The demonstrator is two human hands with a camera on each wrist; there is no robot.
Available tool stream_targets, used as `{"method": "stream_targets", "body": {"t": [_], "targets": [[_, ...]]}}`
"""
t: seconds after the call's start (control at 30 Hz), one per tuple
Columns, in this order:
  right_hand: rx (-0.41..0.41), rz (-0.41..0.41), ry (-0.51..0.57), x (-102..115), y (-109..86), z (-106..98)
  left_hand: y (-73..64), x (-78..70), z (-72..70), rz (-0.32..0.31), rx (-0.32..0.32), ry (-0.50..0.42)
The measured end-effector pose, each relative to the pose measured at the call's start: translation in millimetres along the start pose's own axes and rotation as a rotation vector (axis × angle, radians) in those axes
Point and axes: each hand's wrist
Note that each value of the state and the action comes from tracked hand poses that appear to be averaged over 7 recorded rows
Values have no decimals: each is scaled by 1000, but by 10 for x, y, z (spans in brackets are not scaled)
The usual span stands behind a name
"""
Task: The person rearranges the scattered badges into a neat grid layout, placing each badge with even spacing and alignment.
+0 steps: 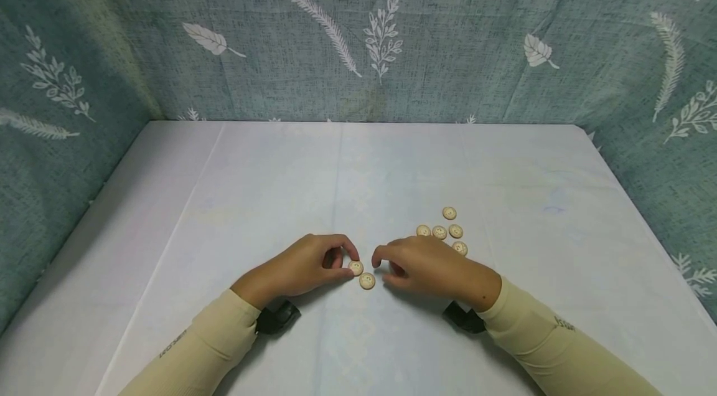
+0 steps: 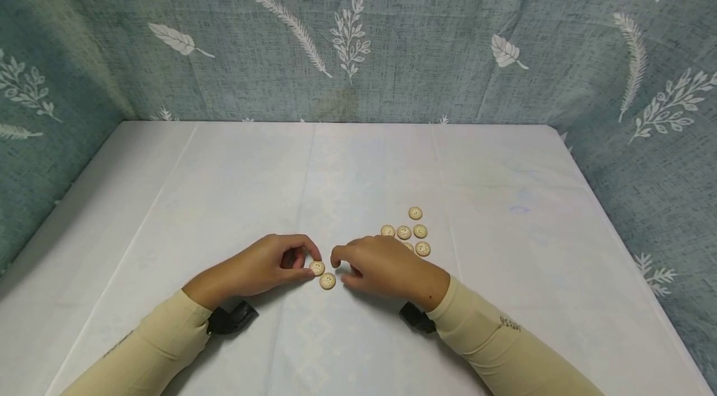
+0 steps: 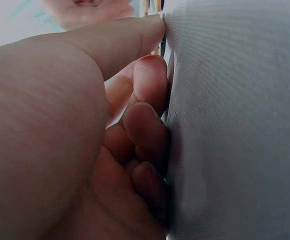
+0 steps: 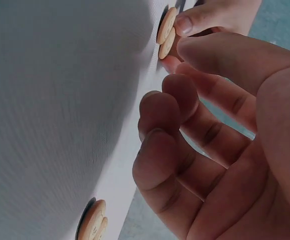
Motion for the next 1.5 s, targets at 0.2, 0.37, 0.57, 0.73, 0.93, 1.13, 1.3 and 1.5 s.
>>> {"method": "stream_targets", "body": {"t": [0.2, 0.37, 0.57, 0.73, 0.93, 1.13, 1.3, 1.5], "targets": [[27, -6, 14, 9, 7, 34, -1, 4, 5, 3, 5, -10], [41, -7, 10, 9, 7, 64, 4, 18, 14, 28, 11, -20], [50, -4, 8, 23, 9, 75, 12, 19, 14, 15, 3, -19], [64, 2, -1, 41, 13, 78, 5, 13, 12, 17, 9, -23], [67, 7, -11, 37, 20, 86, -6, -2, -7, 6, 11, -19], [67, 1, -10, 32, 38, 98, -8, 10, 0, 3, 13, -24], [61, 0, -15, 32, 39, 102, -5, 14, 2, 11, 11, -24], [52, -15, -31, 50, 36, 99, -3, 18, 3, 19, 9, -21]]}}
Point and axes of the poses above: each hand's wrist, its own y-axis towards the middle knuckle, its own z-axis out of the palm, x = y × z, and after that the axes turned 14 degrees about x, right-handed
